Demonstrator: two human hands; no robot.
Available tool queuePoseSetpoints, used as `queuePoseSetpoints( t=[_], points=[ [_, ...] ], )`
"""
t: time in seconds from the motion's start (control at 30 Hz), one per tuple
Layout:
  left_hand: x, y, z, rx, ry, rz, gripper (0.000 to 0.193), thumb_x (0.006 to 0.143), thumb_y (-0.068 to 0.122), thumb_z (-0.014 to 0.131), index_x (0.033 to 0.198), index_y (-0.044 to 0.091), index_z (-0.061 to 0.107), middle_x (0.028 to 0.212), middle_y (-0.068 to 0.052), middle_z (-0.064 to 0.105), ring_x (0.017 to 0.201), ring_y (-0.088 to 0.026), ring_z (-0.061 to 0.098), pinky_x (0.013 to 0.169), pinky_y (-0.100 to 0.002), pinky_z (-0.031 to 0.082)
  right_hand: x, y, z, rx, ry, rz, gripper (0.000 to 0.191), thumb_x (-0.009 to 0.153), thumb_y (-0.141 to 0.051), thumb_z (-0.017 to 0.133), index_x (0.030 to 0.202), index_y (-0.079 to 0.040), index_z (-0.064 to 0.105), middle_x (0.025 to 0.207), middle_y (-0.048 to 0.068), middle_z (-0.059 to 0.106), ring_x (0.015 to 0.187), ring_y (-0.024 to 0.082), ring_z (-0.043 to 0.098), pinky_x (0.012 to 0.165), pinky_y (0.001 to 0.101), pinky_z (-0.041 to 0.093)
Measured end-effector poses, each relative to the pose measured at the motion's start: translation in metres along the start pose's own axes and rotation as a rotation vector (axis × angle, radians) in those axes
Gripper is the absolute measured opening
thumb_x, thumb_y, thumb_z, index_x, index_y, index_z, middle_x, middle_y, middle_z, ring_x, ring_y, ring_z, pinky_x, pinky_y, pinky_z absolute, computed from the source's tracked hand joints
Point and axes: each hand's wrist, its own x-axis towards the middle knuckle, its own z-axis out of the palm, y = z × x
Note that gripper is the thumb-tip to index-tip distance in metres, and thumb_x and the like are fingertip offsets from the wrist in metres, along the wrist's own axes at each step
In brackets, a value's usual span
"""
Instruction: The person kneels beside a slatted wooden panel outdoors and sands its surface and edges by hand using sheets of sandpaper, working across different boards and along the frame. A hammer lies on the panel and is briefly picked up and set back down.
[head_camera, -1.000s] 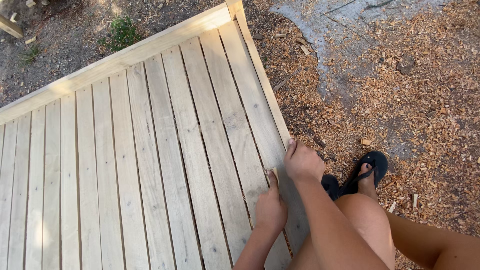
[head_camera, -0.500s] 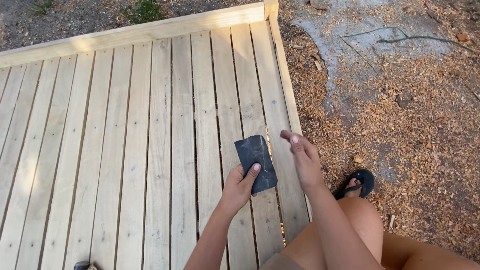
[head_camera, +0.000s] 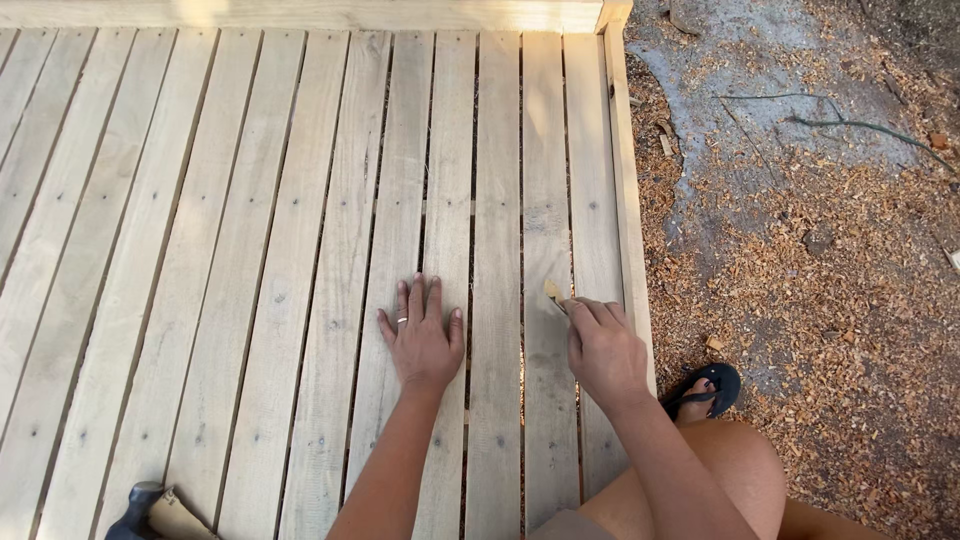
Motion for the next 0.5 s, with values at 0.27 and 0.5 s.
queuePoseSetpoints(
  t=[0.27, 0.5],
  points=[
    [0.0, 0.006, 0.01, -0.036, -0.137, -0.04, 0.067, 0.096, 0.047, 0.047, 0.158, 0.026, 0.035, 0.167, -0.004, 0.025, 0.156, -0.027, 0.016, 0.122, -0.061, 0.005, -0.001, -0.021, 0.049, -0.252, -0.342, -0.125, 0.063, 0.084, -0.02, 0.064, 0.146, -0.02, 0.051, 0.155, 0.002, 0.044, 0.143, 0.025, 0.04, 0.111, 0.0535, 0.036],
    [-0.001, 0.011, 0.004, -0.022, -0.176, -0.079, 0.068, 0.095, 0.048, 0.047, 0.158, 0.028, 0.033, 0.167, -0.003, 0.026, 0.155, -0.026, 0.017, 0.122, -0.061, 0.006, 0.08, 0.005, 0.091, -0.248, -0.368, 0.066, 0.053, 0.102, -0.032, 0.047, 0.153, -0.022, 0.04, 0.163, -0.003, 0.034, 0.152, 0.025, 0.025, 0.121, 0.0565, 0.02]
  ],
)
